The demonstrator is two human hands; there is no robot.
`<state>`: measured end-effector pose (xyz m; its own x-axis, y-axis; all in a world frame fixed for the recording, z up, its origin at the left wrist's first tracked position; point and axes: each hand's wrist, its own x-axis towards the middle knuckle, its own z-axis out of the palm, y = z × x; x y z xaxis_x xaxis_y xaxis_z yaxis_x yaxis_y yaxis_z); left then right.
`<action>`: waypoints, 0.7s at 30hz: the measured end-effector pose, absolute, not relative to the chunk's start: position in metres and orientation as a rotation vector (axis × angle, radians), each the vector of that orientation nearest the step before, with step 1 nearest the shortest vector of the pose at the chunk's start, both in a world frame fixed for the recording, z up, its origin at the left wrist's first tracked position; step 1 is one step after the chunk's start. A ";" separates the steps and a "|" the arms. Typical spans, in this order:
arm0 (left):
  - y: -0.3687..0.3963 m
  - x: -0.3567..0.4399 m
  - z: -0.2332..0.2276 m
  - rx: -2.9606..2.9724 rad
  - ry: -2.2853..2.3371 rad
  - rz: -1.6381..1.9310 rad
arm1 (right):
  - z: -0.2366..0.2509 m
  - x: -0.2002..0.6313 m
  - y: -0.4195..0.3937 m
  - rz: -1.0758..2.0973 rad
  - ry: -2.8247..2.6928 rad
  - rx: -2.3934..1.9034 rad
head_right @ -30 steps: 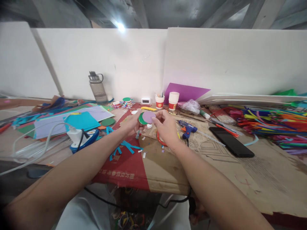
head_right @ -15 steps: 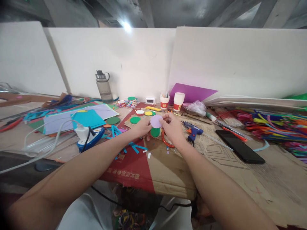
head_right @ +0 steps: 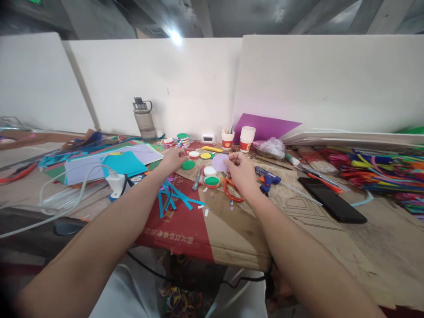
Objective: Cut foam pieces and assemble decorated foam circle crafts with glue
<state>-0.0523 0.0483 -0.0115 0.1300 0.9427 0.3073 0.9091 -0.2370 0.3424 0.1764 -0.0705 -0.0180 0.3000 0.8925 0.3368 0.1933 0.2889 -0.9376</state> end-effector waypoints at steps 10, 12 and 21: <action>0.056 -0.056 -0.023 2.365 1.931 0.253 | -0.018 0.178 -0.070 0.640 -1.210 -1.221; 0.058 -0.058 -0.024 2.329 1.913 0.380 | -0.018 0.178 -0.070 0.645 -1.206 -1.222; 0.066 -0.065 -0.028 1.781 1.678 1.077 | -0.017 0.178 -0.070 0.663 -1.193 -1.223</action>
<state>-0.0649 0.0664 -0.0285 -0.0527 0.9730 0.2246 0.6094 -0.1469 0.7792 0.1777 -0.0702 -0.0173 0.3021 0.8961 0.3252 0.1973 0.2750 -0.9410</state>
